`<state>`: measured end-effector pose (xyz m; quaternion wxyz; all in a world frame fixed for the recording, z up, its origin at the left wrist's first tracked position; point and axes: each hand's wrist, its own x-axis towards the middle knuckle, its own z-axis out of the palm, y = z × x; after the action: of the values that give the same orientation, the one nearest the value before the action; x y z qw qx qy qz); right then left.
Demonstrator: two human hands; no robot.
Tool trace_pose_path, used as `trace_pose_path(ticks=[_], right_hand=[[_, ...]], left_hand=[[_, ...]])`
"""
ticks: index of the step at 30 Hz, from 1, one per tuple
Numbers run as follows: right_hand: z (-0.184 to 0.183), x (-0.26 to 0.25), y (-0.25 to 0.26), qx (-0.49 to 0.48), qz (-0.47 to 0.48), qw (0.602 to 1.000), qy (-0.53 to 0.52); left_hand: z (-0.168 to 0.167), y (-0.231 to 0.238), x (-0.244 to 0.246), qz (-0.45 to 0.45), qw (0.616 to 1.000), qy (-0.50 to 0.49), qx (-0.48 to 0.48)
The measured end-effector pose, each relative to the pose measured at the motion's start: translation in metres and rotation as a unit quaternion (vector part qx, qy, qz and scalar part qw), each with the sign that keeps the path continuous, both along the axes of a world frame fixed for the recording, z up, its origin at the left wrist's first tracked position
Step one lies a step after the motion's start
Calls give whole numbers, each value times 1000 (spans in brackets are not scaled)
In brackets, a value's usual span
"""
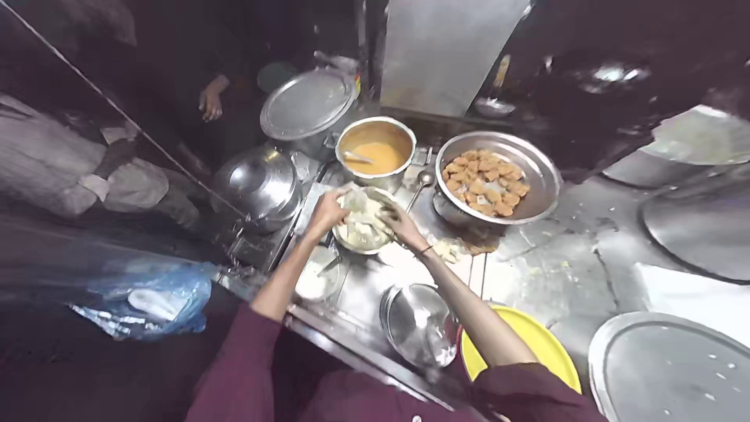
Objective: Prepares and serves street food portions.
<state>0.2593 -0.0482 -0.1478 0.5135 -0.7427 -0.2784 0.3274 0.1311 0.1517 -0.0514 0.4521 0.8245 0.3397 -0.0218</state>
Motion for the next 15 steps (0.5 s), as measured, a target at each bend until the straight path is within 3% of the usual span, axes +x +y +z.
trace_pose_path(ticks=[2, 3, 6, 8, 10, 13, 15], right_hand=[[21, -4, 15, 89, -29, 975, 201], [33, -7, 18, 93, -40, 971, 215], [59, -4, 9, 41, -64, 995, 71], [57, 0, -2, 11, -52, 998, 27], [59, -3, -17, -20, -33, 999, 13], [82, 2, -30, 23, -69, 997, -16], [78, 1, -41, -18, -25, 999, -17]], left_hand=[[11, -12, 5, -12, 1000, 8, 25], [12, -17, 2, -11, 999, 0, 40], [8, -27, -11, -3, 992, -37, 119], [3, -34, -18, -30, 985, -47, 161], [-1, -43, -27, -57, 986, -30, 152], [5, -49, -29, -55, 991, -23, 117], [7, -57, -37, -54, 996, -23, 68]])
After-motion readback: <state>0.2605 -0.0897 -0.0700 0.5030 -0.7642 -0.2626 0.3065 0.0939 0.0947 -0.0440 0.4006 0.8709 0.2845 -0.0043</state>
